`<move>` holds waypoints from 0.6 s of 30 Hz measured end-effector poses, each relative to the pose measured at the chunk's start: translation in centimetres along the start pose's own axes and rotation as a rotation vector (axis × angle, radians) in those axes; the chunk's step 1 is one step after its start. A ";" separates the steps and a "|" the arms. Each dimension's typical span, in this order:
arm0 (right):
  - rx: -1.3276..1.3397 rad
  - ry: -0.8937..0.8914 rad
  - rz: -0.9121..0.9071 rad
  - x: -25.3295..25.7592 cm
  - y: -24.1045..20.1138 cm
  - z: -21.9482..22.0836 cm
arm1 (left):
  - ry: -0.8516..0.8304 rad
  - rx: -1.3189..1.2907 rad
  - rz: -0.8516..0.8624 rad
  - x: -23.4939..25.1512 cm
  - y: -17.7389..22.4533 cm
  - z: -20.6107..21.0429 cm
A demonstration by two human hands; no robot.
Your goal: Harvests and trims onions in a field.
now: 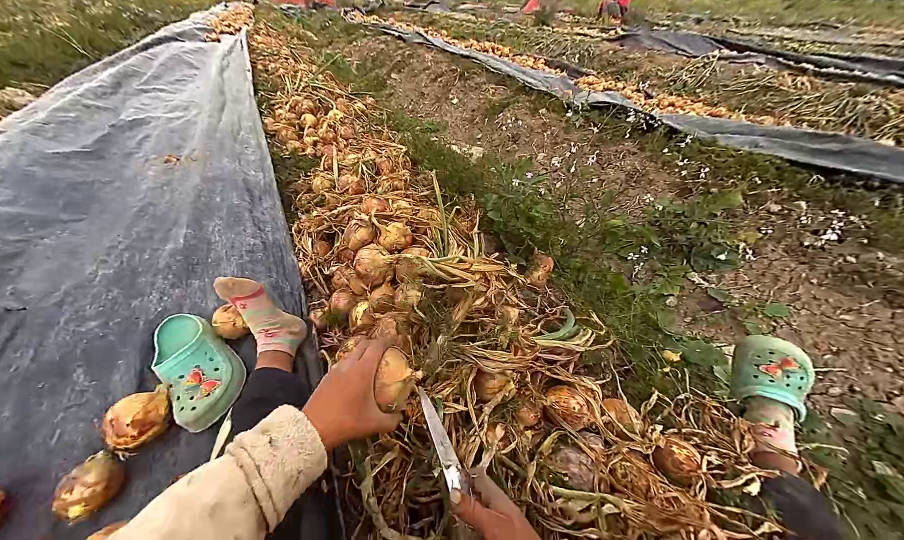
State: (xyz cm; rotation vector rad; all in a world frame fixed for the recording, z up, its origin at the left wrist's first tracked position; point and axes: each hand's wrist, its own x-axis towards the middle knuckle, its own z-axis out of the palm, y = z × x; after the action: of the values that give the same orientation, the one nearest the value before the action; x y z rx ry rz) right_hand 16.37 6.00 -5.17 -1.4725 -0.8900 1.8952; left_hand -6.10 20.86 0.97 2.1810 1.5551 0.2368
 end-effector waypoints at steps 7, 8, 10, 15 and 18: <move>0.042 0.088 -0.174 -0.4 -1.3 0.6 | -0.300 -0.142 0.005 -4.4 3.9 2.7; -0.050 0.064 -0.199 -0.9 -0.6 0.0 | -0.282 -0.082 0.020 -3.8 3.9 2.9; -0.325 0.006 -0.326 -2.7 0.8 -0.6 | -0.263 -0.015 0.009 -2.2 2.8 3.2; -0.215 0.161 -0.198 -2.5 1.7 -1.9 | -0.117 -0.583 -0.216 -2.4 0.8 5.0; -0.224 0.246 -0.310 -1.3 0.4 -1.6 | -0.049 -1.301 -0.351 -5.0 4.4 5.6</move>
State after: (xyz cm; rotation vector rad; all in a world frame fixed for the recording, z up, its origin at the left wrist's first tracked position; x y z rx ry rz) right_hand 18.24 5.02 -4.97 -1.5517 -1.1634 1.3942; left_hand -1.92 13.63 -1.40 0.8828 1.1500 0.7915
